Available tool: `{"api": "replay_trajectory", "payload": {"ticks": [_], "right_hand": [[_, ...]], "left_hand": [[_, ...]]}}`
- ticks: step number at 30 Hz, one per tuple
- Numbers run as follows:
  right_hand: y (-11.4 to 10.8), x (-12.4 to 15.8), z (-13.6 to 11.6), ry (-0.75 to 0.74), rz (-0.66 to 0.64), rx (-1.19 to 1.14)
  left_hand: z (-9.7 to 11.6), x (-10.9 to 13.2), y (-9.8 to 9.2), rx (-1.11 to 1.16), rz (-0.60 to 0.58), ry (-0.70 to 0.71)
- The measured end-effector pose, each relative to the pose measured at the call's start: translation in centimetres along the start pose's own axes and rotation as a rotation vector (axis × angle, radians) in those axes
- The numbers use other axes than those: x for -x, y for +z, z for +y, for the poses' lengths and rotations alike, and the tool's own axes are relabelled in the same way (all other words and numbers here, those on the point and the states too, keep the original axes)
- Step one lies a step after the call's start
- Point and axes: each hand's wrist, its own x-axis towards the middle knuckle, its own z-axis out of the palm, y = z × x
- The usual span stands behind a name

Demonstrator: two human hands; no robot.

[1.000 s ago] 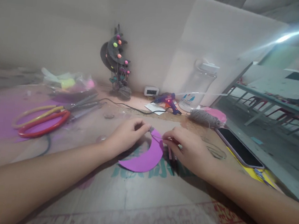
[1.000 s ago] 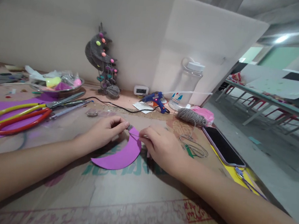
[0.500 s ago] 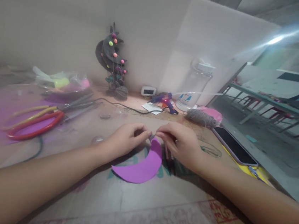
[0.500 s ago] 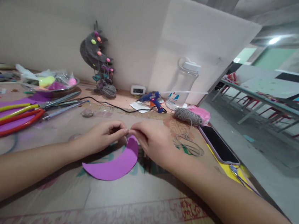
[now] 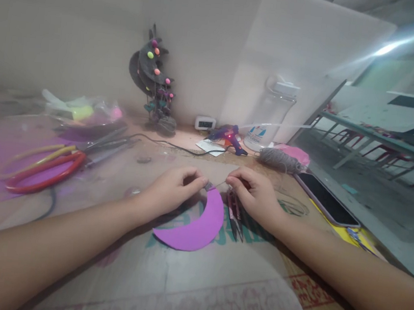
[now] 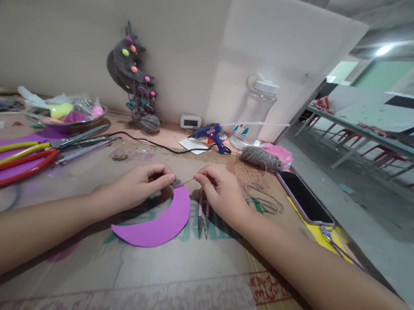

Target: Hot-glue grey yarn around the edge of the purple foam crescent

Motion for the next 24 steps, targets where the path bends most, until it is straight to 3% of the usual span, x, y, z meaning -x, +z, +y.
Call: {"api": "replay_trajectory", "payload": {"ticks": [8, 24], "right_hand": [[0.19, -0.13, 0.66, -0.028, -0.057, 0.014], [0.52, -0.22, 0.65, 0.032, -0.065, -0.010]], "left_hand": [[0.10, 0.04, 0.01, 0.011, 0.023, -0.040], [-0.09, -0.02, 0.02, -0.021, -0.067, 0.064]]}}
